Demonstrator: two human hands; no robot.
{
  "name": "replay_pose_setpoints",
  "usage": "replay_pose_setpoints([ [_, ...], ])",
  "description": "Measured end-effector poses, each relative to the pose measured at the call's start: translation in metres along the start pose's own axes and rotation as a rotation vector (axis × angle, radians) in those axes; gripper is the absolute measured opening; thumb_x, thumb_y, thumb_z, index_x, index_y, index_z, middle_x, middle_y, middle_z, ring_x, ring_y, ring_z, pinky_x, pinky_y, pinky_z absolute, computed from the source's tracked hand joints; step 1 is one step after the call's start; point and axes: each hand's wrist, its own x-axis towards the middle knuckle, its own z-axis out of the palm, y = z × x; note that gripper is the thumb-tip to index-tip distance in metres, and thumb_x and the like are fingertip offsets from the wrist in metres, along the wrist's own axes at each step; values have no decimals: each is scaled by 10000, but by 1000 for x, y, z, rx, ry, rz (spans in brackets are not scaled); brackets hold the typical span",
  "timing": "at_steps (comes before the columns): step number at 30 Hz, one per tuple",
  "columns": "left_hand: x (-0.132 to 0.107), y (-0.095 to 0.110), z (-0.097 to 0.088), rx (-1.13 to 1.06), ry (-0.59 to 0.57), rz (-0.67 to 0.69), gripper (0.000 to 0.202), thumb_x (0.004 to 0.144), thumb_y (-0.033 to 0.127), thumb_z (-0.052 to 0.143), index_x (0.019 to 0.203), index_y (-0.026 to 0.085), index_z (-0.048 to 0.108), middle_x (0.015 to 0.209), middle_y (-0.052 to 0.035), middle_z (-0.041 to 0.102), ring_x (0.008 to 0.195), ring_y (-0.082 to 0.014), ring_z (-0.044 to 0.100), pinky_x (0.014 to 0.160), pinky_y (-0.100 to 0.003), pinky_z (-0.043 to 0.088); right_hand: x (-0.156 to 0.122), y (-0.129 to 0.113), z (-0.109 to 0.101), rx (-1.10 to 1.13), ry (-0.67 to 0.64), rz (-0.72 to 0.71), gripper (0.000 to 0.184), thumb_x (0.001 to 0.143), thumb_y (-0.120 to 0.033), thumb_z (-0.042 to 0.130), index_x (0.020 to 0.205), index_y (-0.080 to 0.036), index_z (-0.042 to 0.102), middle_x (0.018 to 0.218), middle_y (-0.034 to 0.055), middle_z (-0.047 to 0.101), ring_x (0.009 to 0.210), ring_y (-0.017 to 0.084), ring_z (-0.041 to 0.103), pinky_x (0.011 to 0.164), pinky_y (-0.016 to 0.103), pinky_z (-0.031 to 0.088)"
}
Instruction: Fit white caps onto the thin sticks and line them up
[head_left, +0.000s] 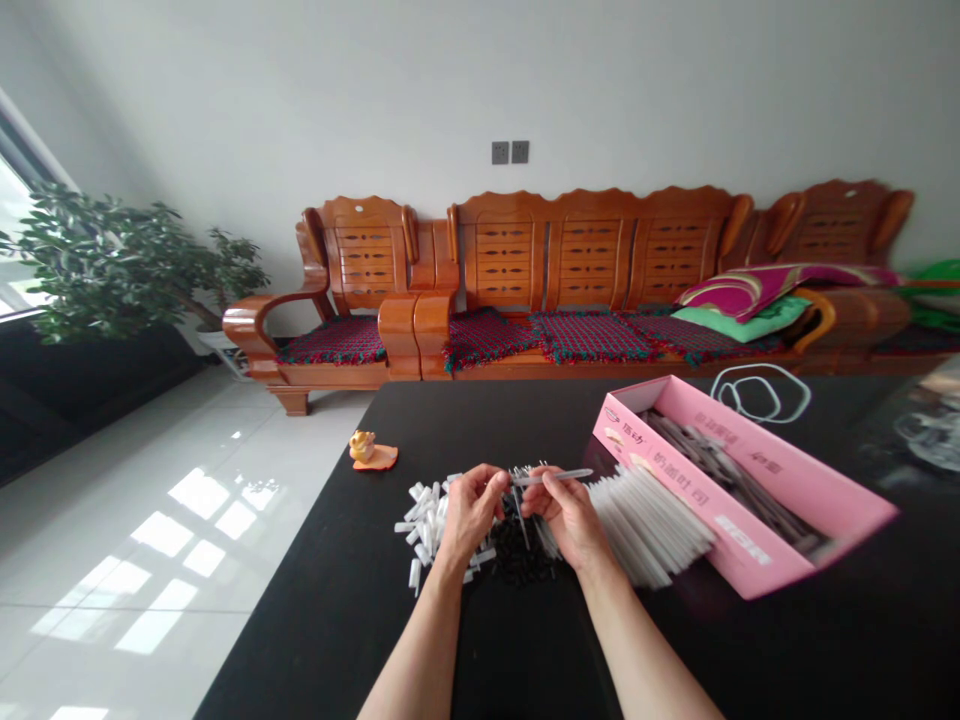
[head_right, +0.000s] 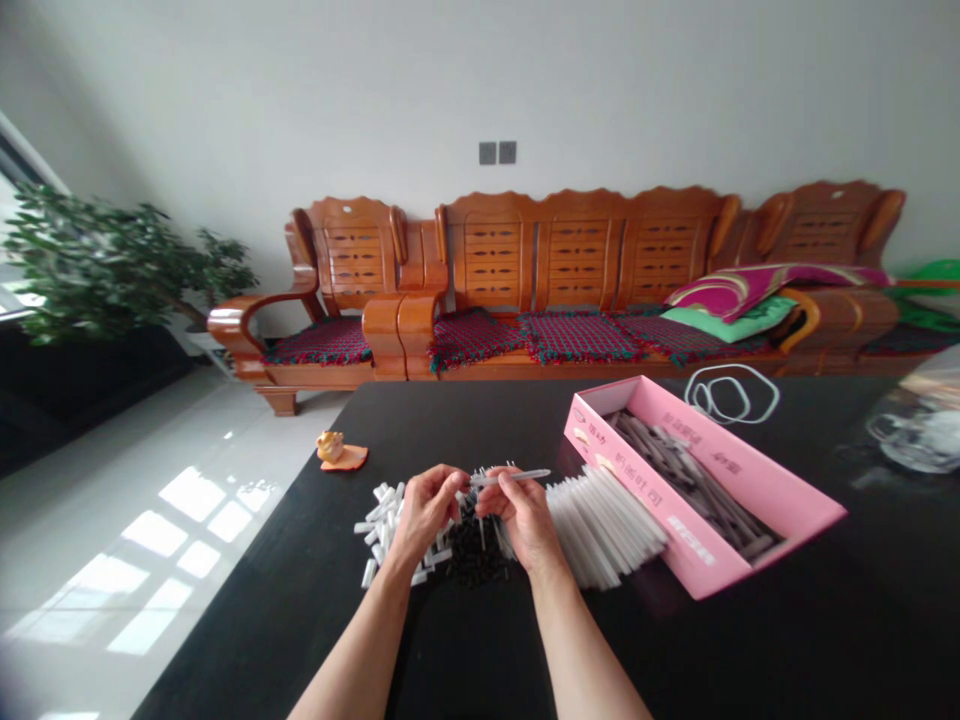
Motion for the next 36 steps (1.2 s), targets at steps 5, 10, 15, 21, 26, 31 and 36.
replay_pose_setpoints([
  [5, -1, -3, 0, 19, -20, 10, 405, 833, 511, 568, 647, 154, 611, 453, 28, 528, 384, -89, 477, 396, -187, 304, 0, 0, 0, 4, -10, -1, 223, 823, -355, 688, 919, -155, 698, 691, 57, 732, 563, 175, 692, 553, 274, 563],
  [10, 2, -5, 1, -41, -19, 11, 313, 797, 463, 631, 754, 153, 637, 485, 30, 545, 412, -99, 501, 410, -188, 339, 1, 0, 0, -2, -22, -15, 205, 841, -345, 666, 927, -162, 694, 694, 49, 732, 565, 168, 688, 556, 270, 562],
  [15, 1, -2, 0, -30, -8, -7, 321, 778, 459, 658, 857, 148, 660, 491, 26, 561, 405, -94, 488, 400, -180, 317, 1, 0, -1, -5, -20, -14, 198, 848, -340, 658, 934, -163, 688, 696, 45, 731, 562, 160, 683, 560, 267, 562],
  [21, 0, -2, 0, 11, -30, 20, 396, 866, 481, 538, 665, 146, 606, 470, 19, 539, 383, -85, 479, 389, -181, 303, 1, 0, -1, -6, -23, -4, 192, 853, -330, 654, 937, -161, 686, 698, 46, 732, 569, 161, 686, 560, 265, 564],
  [26, 2, -7, 2, -29, -24, 32, 316, 819, 449, 618, 741, 142, 618, 519, 21, 563, 416, -93, 513, 404, -180, 345, 2, 0, -2, -3, -23, -10, 189, 858, -321, 646, 939, -155, 684, 696, 46, 732, 565, 161, 685, 556, 266, 565],
  [31, 2, -6, 1, -36, -33, 0, 315, 808, 453, 631, 854, 141, 636, 503, 27, 569, 413, -95, 499, 393, -173, 328, 2, 1, -3, -3, -14, -8, 189, 854, -317, 650, 933, -149, 686, 695, 52, 732, 561, 163, 685, 555, 266, 563],
  [36, -1, -1, 0, 85, -10, 44, 380, 873, 469, 530, 700, 145, 626, 447, 29, 526, 397, -83, 480, 410, -171, 312, 0, 1, -2, -5, -16, -9, 184, 858, -314, 647, 936, -152, 687, 696, 52, 732, 565, 165, 687, 556, 267, 563],
])
